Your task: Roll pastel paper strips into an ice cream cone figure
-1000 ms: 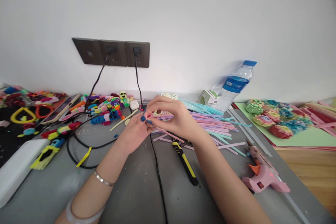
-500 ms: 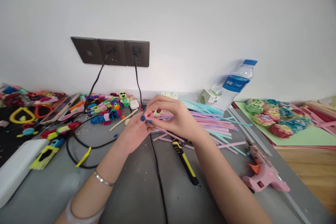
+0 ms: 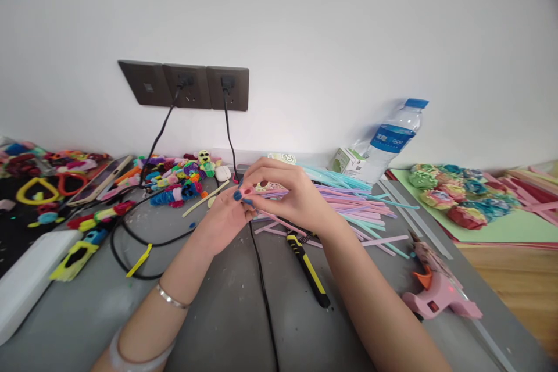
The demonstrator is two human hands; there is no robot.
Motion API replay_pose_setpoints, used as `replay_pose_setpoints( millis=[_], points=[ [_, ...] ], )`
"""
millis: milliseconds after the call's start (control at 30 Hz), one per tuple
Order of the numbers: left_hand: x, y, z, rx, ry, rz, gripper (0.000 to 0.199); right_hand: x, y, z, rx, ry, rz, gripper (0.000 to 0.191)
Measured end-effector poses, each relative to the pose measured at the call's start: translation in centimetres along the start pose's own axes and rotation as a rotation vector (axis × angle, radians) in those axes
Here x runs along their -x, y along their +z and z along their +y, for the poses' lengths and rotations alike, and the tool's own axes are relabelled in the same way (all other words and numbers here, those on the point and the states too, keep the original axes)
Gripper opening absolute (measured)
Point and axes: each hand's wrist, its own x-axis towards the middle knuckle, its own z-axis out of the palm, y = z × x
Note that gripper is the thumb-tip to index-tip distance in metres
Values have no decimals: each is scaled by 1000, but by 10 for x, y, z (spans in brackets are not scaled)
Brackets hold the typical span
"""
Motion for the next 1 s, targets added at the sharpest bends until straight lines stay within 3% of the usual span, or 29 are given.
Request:
replay_pose_setpoints(
  millis=[1000],
  points=[
    [1,2,1,-1,5,9,36,0,0,0,1,5,-1,9]
  ],
)
